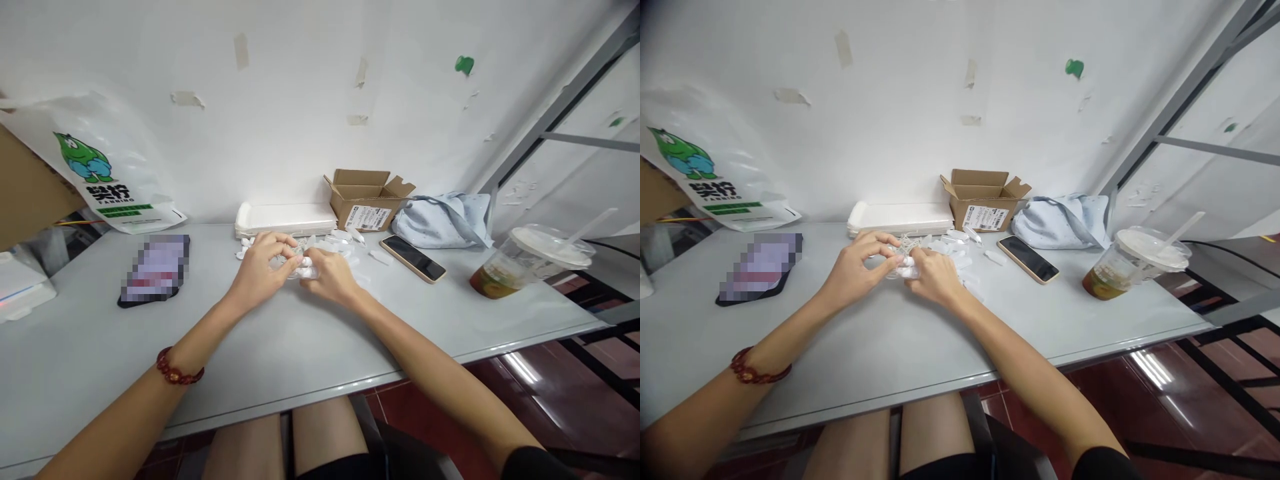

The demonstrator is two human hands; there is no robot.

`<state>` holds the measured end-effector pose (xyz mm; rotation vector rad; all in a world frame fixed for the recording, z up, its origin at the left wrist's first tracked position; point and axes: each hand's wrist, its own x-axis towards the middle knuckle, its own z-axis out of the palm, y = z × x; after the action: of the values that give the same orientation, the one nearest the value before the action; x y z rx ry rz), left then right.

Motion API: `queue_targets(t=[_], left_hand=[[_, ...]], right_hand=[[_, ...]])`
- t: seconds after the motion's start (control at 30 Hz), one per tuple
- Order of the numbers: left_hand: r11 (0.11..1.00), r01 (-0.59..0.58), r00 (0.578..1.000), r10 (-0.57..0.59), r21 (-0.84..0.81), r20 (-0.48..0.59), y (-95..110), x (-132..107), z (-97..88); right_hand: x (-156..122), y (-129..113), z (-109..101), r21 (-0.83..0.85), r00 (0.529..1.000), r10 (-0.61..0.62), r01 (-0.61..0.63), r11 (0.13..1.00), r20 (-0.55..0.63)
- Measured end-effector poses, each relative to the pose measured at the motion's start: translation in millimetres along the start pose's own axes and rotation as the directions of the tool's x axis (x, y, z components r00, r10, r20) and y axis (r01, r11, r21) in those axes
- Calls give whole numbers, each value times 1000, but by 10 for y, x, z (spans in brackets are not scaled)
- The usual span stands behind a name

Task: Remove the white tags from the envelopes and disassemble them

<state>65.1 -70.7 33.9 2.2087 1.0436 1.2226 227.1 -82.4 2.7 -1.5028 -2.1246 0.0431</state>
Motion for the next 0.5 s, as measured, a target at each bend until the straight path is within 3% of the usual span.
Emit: queue_targets(t=[0.5], left_hand=[[933, 264, 962, -273, -245, -3, -42, 41, -103]], right_hand=[[70, -35, -88, -115, 1000, -13, 16, 993, 25]])
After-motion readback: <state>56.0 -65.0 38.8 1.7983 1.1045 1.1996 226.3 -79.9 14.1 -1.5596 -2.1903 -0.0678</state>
